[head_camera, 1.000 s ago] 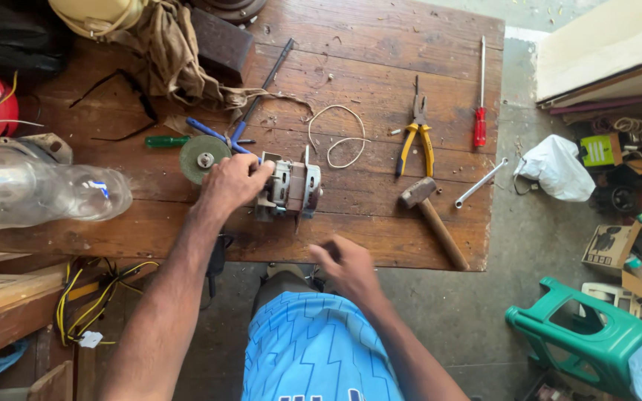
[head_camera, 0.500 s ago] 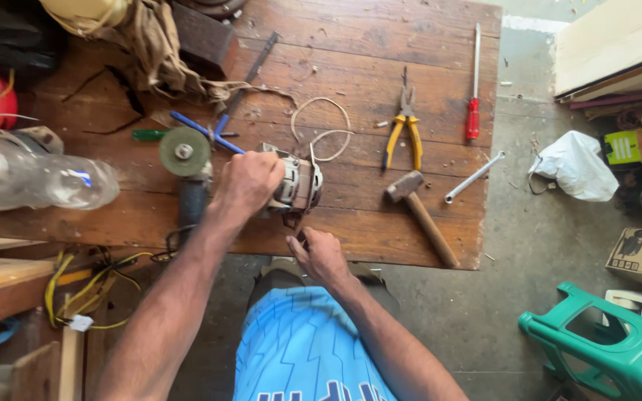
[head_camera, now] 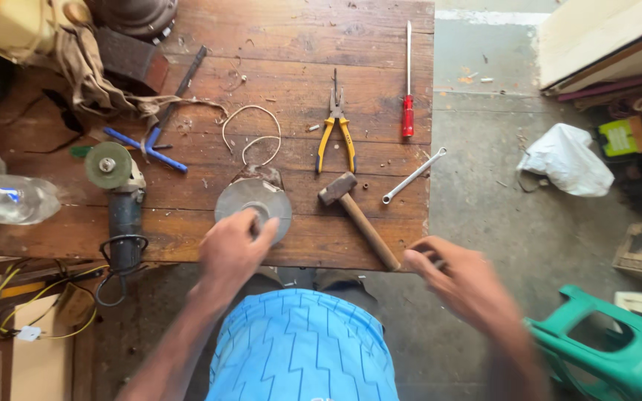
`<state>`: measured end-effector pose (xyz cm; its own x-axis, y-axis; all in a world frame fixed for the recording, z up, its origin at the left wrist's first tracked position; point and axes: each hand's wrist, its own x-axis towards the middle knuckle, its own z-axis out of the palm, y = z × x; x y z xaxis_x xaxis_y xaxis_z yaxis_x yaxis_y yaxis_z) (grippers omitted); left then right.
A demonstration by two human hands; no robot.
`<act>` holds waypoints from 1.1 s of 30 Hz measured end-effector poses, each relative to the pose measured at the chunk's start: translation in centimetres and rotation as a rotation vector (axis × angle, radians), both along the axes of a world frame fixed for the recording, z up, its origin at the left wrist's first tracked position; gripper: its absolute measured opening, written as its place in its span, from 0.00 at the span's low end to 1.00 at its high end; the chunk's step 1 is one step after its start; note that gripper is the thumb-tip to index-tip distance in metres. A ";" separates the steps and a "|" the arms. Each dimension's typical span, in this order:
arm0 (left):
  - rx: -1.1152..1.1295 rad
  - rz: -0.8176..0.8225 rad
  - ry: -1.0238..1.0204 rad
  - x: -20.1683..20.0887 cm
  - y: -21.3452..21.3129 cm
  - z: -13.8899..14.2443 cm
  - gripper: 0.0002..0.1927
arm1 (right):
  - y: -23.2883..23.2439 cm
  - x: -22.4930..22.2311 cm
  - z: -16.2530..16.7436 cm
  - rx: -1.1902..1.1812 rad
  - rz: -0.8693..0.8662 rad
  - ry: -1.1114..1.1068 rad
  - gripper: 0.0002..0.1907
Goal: The person uses a hammer and a metal rod to tap and loosen parts of a disassembled electrical component on a wooden workbench. They then use pliers to pull out a wire and a screwdriver to adjust internal parts.
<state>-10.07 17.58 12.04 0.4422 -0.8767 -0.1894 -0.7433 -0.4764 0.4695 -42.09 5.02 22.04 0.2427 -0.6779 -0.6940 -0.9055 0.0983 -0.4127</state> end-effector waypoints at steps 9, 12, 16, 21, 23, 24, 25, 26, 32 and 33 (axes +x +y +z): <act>0.412 0.299 0.070 -1.4 6.7 -0.2 0.19 | 0.9 4.4 13.4 -0.376 1.105 -0.073 0.19; 0.439 0.338 0.079 -2.1 8.4 -0.9 0.18 | 2.6 7.6 13.5 -0.356 1.309 -0.167 0.19; 0.319 0.384 0.134 -2.5 10.6 -1.4 0.17 | 4.2 10.7 14.2 -0.330 1.476 -0.245 0.19; 0.281 0.375 0.106 -1.5 12.1 -2.2 0.17 | 3.4 12.4 12.6 -0.370 1.519 -0.240 0.19; 0.237 0.391 0.114 -1.2 12.5 -2.6 0.17 | 3.9 12.1 11.4 -0.383 1.494 -0.203 0.19; 0.216 0.385 0.113 -0.9 12.7 -2.7 0.17 | 4.3 12.1 10.6 -0.396 1.460 -0.189 0.19; 0.143 0.363 0.051 -0.6 12.6 -2.7 0.16 | 4.4 12.1 9.9 -0.414 1.424 -0.174 0.19; 0.066 0.338 0.001 -0.1 12.3 -2.8 0.15 | 4.2 12.1 9.4 -0.419 1.378 -0.151 0.19; -0.270 0.151 -0.152 0.7 5.7 -1.7 0.33 | -2.5 6.4 9.6 -0.332 0.865 -0.127 0.19; -0.274 0.132 -0.171 0.7 3.8 -1.4 0.44 | -3.4 4.9 9.5 -0.272 0.747 -0.151 0.19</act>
